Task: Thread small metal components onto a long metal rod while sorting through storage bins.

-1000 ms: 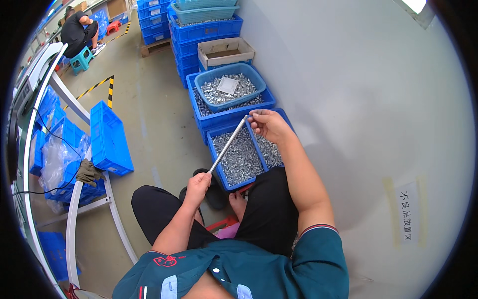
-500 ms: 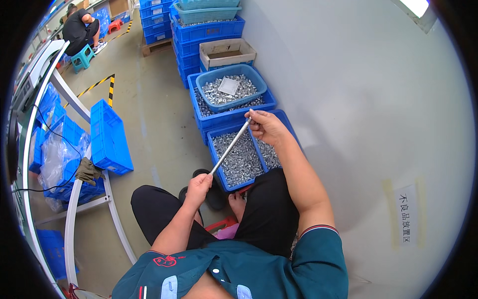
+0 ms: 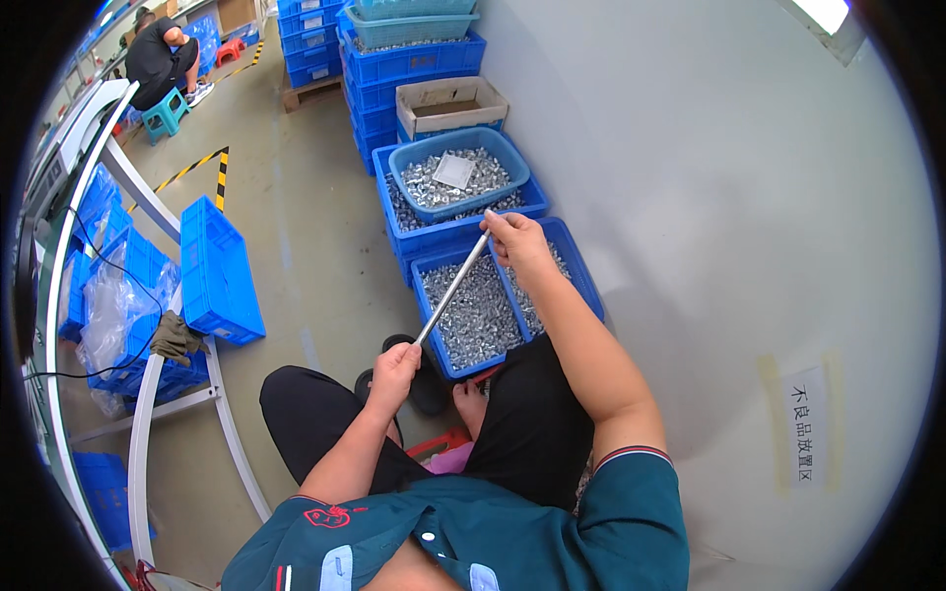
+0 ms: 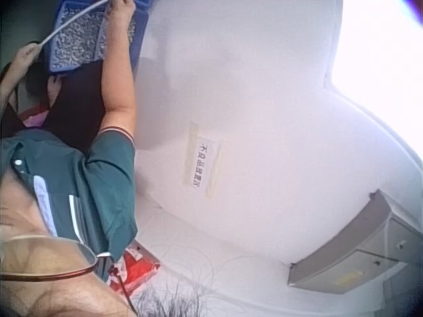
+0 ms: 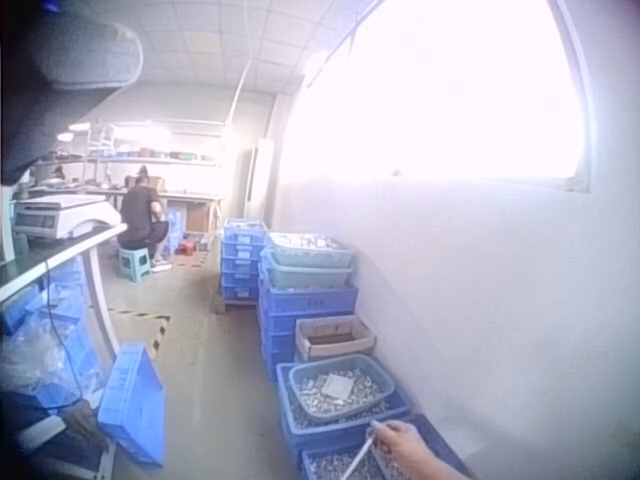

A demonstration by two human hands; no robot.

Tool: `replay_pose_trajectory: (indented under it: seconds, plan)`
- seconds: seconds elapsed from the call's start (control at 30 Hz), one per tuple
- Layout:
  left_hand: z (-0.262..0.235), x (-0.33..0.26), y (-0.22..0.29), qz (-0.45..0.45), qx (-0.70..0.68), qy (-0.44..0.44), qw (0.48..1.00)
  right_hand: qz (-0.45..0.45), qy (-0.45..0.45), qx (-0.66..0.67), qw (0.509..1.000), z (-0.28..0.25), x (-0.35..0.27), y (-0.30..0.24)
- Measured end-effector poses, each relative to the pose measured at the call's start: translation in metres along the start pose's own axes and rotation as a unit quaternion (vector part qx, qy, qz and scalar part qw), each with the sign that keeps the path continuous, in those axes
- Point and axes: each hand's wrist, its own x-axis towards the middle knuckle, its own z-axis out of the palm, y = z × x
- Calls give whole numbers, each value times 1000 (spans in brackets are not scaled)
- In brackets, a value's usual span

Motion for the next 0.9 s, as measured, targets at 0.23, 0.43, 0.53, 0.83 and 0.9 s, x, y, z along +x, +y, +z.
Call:
replay_pose_trajectory:
  seconds: [0.23,0.43,0.53,0.83,0.9]
  plan:
    - [0,-1,0,-23,-67,-19,997,27,-45,-43,998,1,1,6]
    - [-2,0,9,-95,-185,-103,973,83,-111,27,990,-4,-6,-3]
    - [-5,-1,10,-116,-180,-94,972,110,-127,71,983,-6,-8,-7]
    - [-5,1,6,-85,-142,-66,984,86,-23,132,987,-39,9,2]
    - [-5,0,5,-53,-89,-59,993,59,2,182,982,-37,10,2]
